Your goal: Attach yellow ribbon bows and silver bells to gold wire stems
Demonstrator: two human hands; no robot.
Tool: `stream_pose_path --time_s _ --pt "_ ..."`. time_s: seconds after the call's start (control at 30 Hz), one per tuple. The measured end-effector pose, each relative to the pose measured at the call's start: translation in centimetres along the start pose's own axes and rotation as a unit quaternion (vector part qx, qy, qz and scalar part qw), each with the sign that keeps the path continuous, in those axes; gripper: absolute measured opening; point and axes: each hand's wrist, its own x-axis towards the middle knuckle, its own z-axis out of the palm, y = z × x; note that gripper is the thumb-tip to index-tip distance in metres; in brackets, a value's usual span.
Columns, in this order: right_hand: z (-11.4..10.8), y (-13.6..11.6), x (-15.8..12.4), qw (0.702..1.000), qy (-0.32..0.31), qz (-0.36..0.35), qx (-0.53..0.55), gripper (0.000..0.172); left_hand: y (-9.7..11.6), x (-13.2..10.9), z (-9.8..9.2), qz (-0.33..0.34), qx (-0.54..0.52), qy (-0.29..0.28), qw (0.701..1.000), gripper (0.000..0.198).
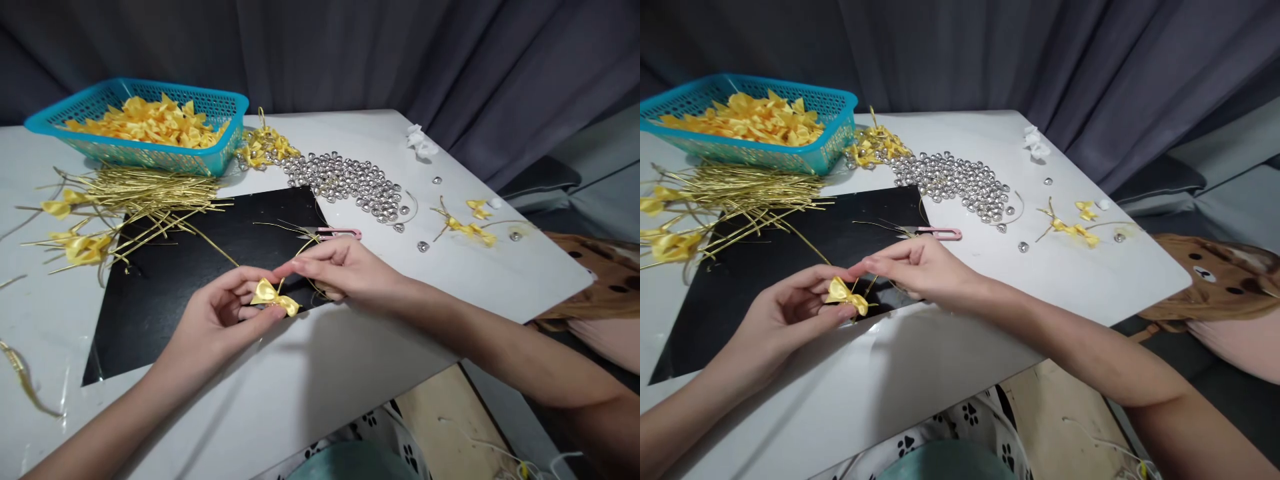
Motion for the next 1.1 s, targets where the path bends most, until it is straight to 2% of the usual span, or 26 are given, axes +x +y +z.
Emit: stream_pose_path --time_s 0.07,0.1,0.17,0.23,0.3,0.4,0.57,0.7,0.8,0.97,1.03,1.1 --pt "0.1 0.2 -0.2 0.977 0.051 -0.110 -0.175 0.029 0.0 0.2 -0.1 -0.019 -0.016 0.014 1.000 0.023" --pt "0.1 0.4 -0.3 0.949 0.070 -0.175 -0.252 0.028 0.0 0.3 -0.1 -0.024 -0.025 0.022 0.999 0.024" --pt "-0.1 0.7 -0.6 0.875 0.092 -0.288 -0.379 0.029 0.0 0.5 -0.1 -0.029 -0.042 0.037 0.998 0.026" --pt "-0.5 0.9 -0.7 0.805 0.104 -0.339 -0.476 0.030 0.0 0.6 -0.2 -0.028 -0.054 0.049 0.997 0.028" --pt "-0.8 1.0 -0.8 0.766 0.119 -0.344 -0.530 0.031 0.0 0.6 -0.2 -0.029 -0.061 0.048 0.997 0.028" --pt "-0.8 1.0 -0.8 0.750 0.133 -0.342 -0.550 0.033 -0.2 0.4 -0.4 -0.021 -0.055 0.021 0.998 0.021" --pt "-0.2 1.4 -0.7 0.741 0.111 -0.368 -0.550 0.033 -0.2 0.2 -0.7 -0.012 -0.013 -0.023 1.000 0.005" --pt "-0.4 1.3 -0.7 0.738 0.107 -0.362 -0.559 0.031 0.1 0.3 -0.6 -0.033 -0.060 -0.030 0.997 0.007" --pt "-0.8 0.9 -0.9 0.713 0.113 -0.342 -0.602 0.028 0.1 0.4 -0.5 -0.035 -0.054 -0.030 0.997 0.007" --pt "-1.6 0.4 -1.0 0.655 0.086 -0.368 -0.654 0.026 -0.3 0.2 -0.9 -0.029 0.011 -0.030 0.999 0.007" --pt "-1.5 0.5 -1.0 0.642 0.079 -0.364 -0.671 0.026 -0.4 0.1 -1.0 -0.029 0.012 -0.036 0.999 0.004" --pt "-1.3 0.7 -1.0 0.641 0.078 -0.358 -0.674 0.027 -0.4 0.0 -1.0 -0.030 0.001 -0.040 0.999 0.005"
